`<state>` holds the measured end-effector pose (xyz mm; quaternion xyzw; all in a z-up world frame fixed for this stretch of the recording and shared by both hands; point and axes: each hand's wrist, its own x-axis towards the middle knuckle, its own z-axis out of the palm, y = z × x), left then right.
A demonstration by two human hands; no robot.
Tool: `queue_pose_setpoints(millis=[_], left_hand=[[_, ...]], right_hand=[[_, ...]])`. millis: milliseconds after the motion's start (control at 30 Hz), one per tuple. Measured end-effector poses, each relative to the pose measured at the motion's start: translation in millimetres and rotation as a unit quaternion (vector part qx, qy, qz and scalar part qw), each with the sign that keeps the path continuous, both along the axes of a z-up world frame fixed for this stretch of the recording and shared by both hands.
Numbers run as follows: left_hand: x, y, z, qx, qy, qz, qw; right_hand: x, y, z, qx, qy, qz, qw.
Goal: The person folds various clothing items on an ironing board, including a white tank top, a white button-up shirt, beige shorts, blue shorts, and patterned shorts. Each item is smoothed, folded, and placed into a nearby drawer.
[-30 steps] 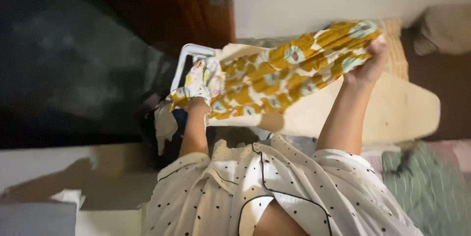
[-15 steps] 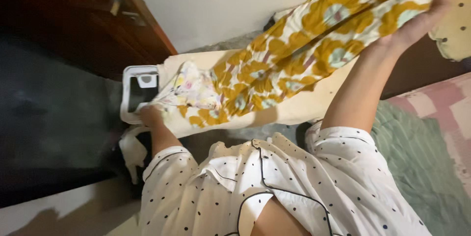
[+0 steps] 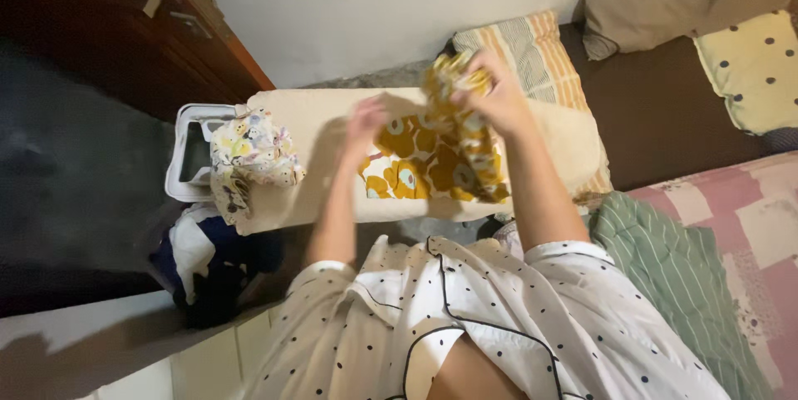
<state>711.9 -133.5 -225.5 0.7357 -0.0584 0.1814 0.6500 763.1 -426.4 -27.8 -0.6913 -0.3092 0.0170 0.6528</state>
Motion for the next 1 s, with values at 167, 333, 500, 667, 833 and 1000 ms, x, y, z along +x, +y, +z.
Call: queue_pose_setpoints(millis=[167,333,500,667,833,1000], left_hand=[[1,-85,103,-0.303,0.176,-0.168,0.921],[-11,-109,174,-0.319,0.096,-0.301,0.893],[-7,-142,194,-0.279,0.080,-0.363,0.886],[-18,-183,197,-0.259,0.063,-0.430,0.862],[-36,-233,210,-0.156,0.041,-0.509,0.845],[-73,-290,241,-0.091,0.031,-0.566,0.819]], right_hand=[[-25,13,-3,-0.039,-0.041,0.067,0.996],[-52,-15,23,-0.103,0.051,-0.037,0.993],[-87,-38,44,-0.242,-0.049,-0.260,0.933],[-128,-77,47,-0.147,-0.127,-0.340,0.920],[-170,-132,57,-0.182,-0.227,-0.430,0.855],[-234,-192,66,-0.038,0.004,-0.309,0.950]])
